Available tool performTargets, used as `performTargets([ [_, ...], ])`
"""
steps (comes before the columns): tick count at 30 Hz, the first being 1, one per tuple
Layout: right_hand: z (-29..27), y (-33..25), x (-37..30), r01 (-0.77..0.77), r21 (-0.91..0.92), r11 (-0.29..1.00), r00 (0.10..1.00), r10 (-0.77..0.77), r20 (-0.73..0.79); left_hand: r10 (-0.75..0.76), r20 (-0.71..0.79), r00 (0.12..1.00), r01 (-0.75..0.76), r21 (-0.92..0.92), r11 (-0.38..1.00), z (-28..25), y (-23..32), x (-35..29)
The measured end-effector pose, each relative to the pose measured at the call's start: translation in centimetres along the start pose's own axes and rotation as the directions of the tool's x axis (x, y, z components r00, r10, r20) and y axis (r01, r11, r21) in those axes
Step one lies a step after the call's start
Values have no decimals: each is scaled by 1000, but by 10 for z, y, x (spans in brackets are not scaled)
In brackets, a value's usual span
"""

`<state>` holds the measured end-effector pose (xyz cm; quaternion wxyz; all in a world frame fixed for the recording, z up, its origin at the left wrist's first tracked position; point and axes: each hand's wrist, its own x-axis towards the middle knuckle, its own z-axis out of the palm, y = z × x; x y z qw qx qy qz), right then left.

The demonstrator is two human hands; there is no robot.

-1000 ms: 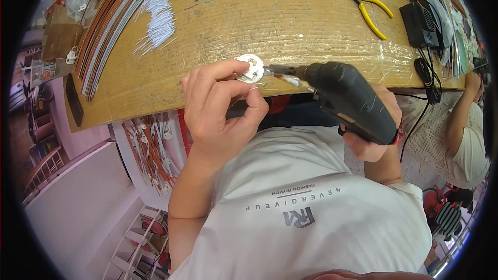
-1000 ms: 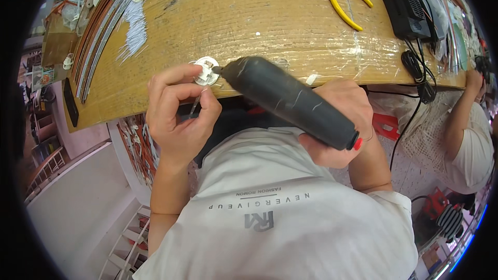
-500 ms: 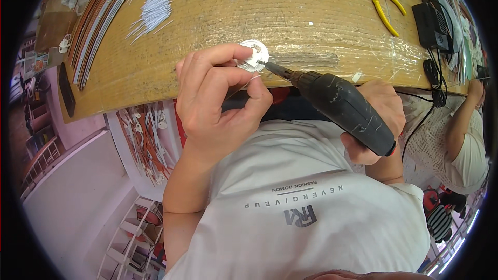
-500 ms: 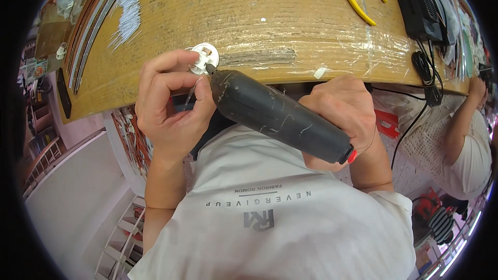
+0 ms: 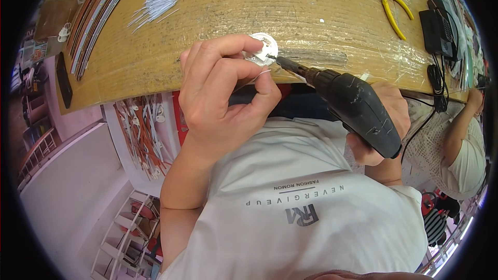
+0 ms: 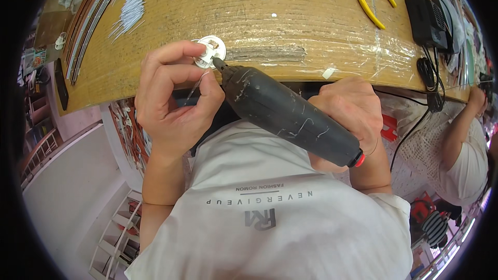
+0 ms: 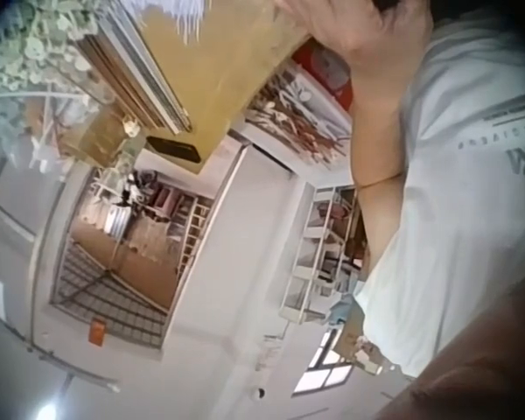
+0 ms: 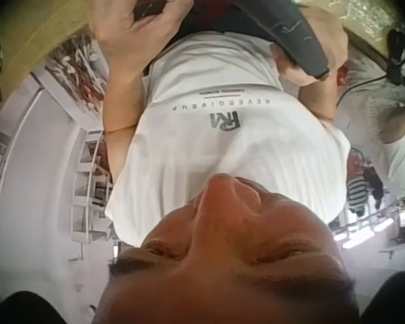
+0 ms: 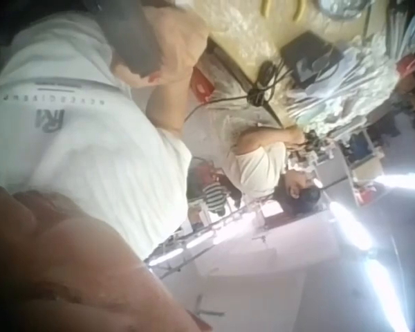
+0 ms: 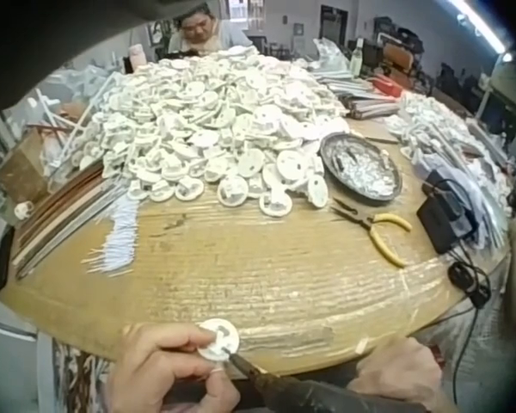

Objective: Assembling small white plastic components using a hot glue gun at a workstation.

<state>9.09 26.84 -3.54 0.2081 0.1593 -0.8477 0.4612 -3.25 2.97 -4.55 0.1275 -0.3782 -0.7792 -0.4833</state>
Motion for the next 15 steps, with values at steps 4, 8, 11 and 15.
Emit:
performTargets([
  [4,2,1,-2,-10,15,1000,1000,11,-26,-5,-4,1000,5,-1,1000,0,1,0],
  [8,3,1,-1,0,-8,1000,999,0,-34,2,-3,1000,-2,-1,1000,-1,-1,0],
  [11,2,2,-2,-12,1,1000,1000,12,-23,-15,6,1000,15,2,1000,-1,1,0],
  [15,4,1,0,-7,12,1000,1000,8,-27,9,-4,1000,-9,6,1000,0,-2,0],
])
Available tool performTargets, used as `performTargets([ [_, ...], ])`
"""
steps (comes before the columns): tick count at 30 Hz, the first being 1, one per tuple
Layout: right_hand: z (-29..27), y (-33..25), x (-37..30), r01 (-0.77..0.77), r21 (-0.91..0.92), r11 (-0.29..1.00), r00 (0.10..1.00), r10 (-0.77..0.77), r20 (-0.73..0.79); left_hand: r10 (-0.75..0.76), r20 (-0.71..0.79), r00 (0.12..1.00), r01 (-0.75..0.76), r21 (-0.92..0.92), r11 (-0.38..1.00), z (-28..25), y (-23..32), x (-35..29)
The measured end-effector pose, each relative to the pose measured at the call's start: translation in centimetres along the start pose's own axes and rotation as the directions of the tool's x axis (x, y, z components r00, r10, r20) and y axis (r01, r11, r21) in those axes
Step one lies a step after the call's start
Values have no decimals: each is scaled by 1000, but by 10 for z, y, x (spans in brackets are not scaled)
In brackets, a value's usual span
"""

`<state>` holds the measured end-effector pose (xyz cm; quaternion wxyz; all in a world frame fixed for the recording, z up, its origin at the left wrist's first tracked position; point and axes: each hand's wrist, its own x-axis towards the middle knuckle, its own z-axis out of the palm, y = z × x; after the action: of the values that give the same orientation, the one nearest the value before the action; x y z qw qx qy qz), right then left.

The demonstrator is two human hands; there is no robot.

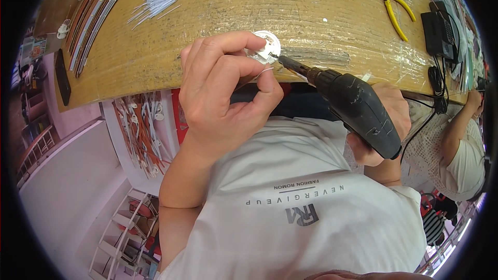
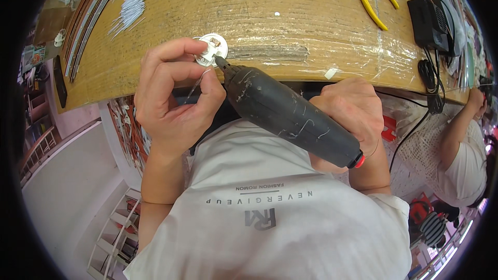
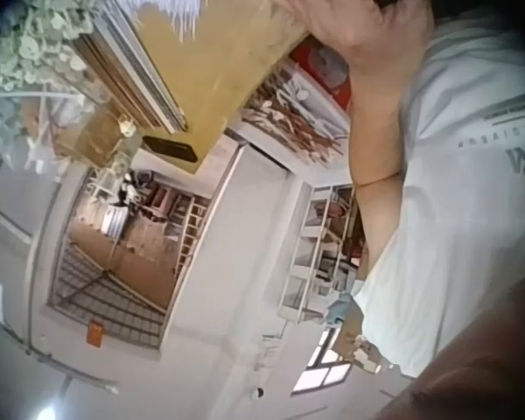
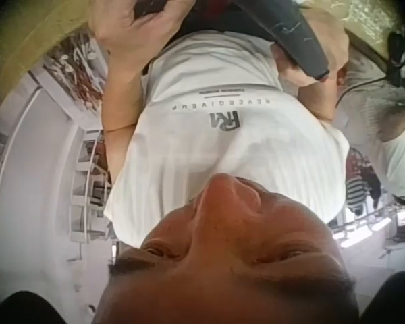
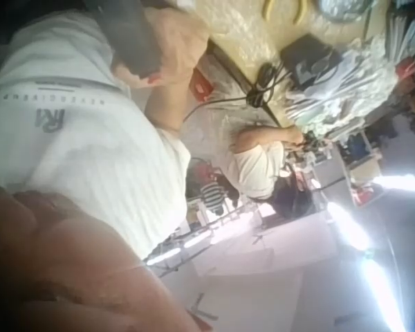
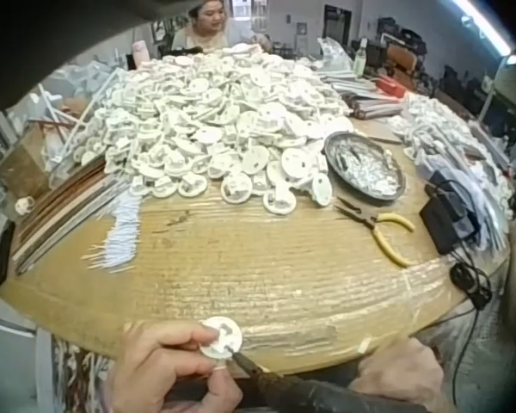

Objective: Assembling small white plastic components using a hot glue gun at a workstation.

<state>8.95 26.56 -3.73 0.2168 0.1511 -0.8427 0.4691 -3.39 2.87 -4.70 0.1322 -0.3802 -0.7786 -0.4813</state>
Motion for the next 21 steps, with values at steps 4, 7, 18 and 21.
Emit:
performTargets([
  [4,0,-1,1,-8,22,1000,1000,8,18,0,-2,1000,0,1,1000,0,0,0],
  [7,-2,-1,0,-7,10,1000,1000,6,25,-1,2,1000,1,2,1000,-1,0,0],
  [18,-5,1,2,-3,6,1000,998,3,58,1,-6,1000,-1,14,1000,2,1,1],
  [21,-3,1,1,5,8,1000,999,-5,32,8,-2,1000,-8,25,1000,2,2,1],
])
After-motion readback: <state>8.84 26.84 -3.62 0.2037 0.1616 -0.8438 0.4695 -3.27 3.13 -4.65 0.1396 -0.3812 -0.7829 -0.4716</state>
